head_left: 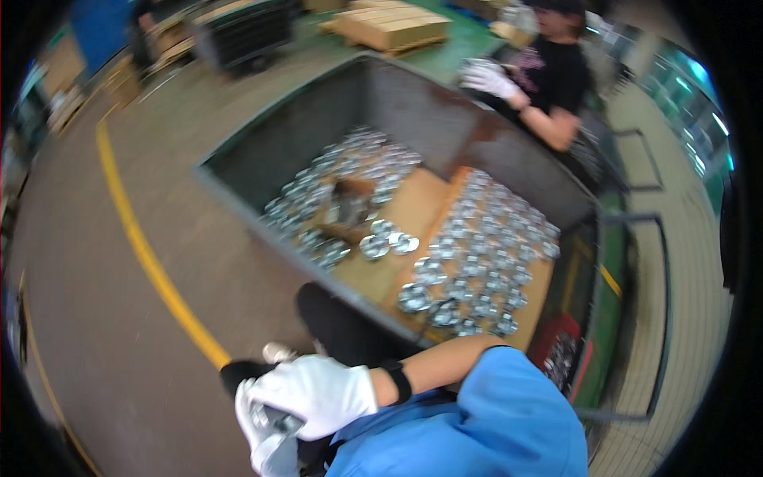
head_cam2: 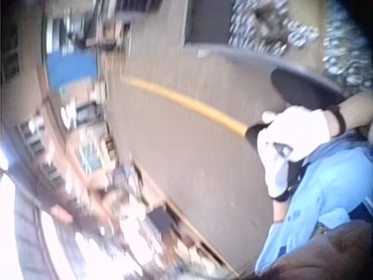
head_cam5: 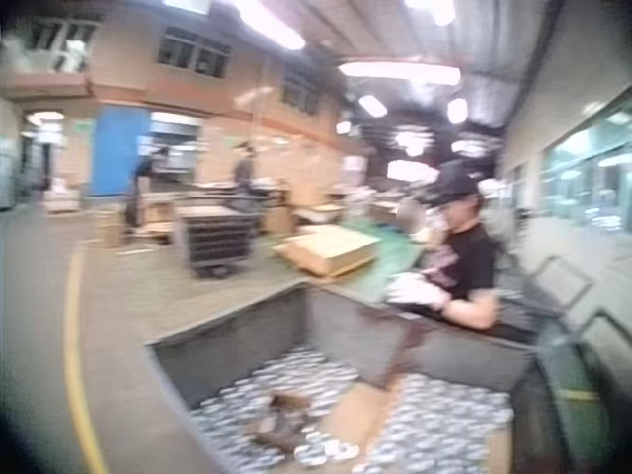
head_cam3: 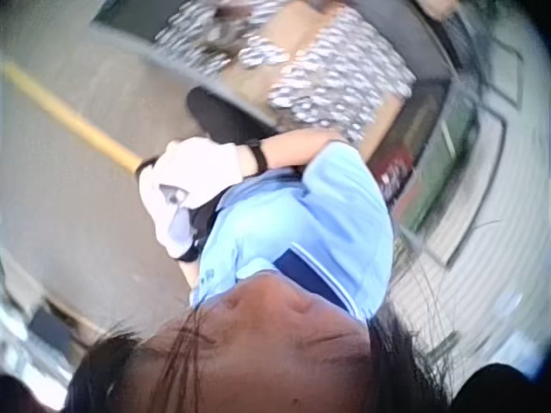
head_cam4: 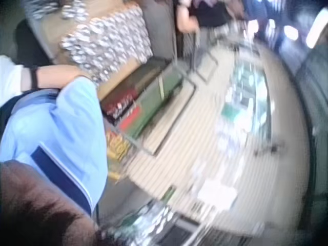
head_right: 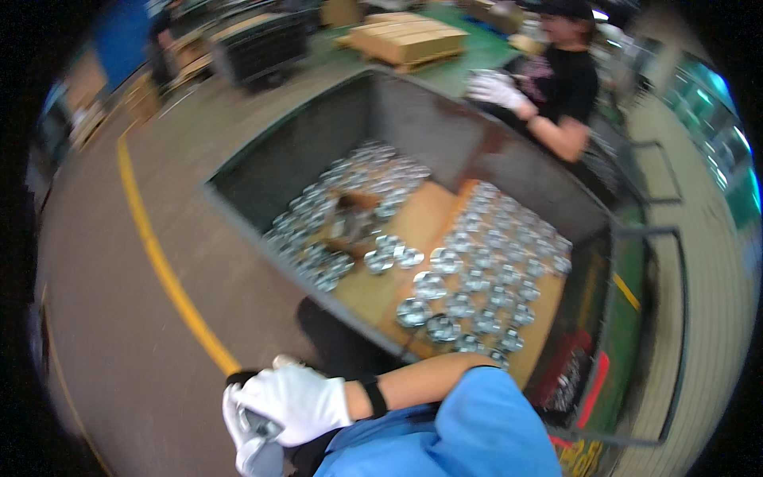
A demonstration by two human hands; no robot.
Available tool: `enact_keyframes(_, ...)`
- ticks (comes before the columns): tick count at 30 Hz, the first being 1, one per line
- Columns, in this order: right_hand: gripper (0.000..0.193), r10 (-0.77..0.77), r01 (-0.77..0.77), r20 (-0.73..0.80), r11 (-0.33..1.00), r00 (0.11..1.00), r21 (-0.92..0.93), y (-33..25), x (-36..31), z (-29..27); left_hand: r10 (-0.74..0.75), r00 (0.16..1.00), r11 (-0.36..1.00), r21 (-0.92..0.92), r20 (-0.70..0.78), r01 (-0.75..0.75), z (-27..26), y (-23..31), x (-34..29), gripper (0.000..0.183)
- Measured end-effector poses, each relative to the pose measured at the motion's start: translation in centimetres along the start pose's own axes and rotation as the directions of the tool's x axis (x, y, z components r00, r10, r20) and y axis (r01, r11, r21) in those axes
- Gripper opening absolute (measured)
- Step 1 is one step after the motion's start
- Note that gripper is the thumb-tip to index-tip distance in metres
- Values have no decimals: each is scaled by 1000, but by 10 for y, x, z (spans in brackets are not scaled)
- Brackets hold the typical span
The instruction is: Inspecting and sorting metal engine pistons from a large bin into a partitioned workspace.
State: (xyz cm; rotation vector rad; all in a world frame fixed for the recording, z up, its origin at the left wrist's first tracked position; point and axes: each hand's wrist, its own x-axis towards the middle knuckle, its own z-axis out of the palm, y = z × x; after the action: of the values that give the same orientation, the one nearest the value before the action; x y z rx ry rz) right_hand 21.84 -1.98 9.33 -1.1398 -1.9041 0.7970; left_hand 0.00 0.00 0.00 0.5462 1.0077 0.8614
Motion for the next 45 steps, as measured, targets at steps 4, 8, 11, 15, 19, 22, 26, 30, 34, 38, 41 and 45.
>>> enact_keyframes(4, 53, 106, -102, 93, 993, 990, -54, 10, -29, -96, 440, 874, 896, -39, 209, -442, 120, -30, -25, 46)
enact_keyframes(8, 67, 371, -396, -280, 918, 885, -34, -32, -106, -199, 10, 920, 981, 175, 392, -85, 117, 12, -54, 71)
enact_keyframes(11, 51, 720, -588, -535, 683, 443, 433, -45, -164, -260, -24, 904, 968, 236, 427, -85, 109, 14, -44, 63)
enact_keyframes(15, 39, 838, -993, -541, 8, 70, -115, -12, -294, -282, -166, 913, 946, 321, 372, 41, 103, 13, -25, 53)
enact_keyframes(19, 50, 911, -786, -363, -366, -195, -498, 43, -405, -212, -222, 920, 906, 418, 324, 71, 112, 17, -21, 58)
enact_keyframes(22, 56, 945, -812, -270, -302, -185, -500, 72, -446, -160, -180, 893, 884, 465, 412, -36, 117, 24, -26, 71)
enact_keyframes(26, 62, 951, -810, -240, -296, -197, -506, 105, -483, -115, -190, 907, 887, 462, 375, -6, 120, 25, -28, 70)
enact_keyframes(30, 59, 943, -794, -256, -319, -212, -518, 107, -478, -99, -186, 925, 880, 474, 332, 6, 112, 23, -29, 70)
enact_keyframes(34, 60, 946, -788, -230, -317, -227, -528, 102, -466, -102, -193, 932, 900, 433, 307, 44, 103, 23, -28, 65)
enact_keyframes(38, 56, 954, -814, -17, -266, -301, -517, 107, -469, -124, -108, 884, 899, 424, 456, -108, 99, 26, -27, 61)
enact_keyframes(41, 50, 950, -692, -26, -245, -312, -679, 110, -420, -168, -96, 891, 893, 434, 443, -119, 89, 30, -25, 60)
enact_keyframes(45, 40, 966, -786, -227, -42, 127, -617, 103, -301, -220, -248, 965, 856, 485, 84, 178, 63, 15, -11, 50)
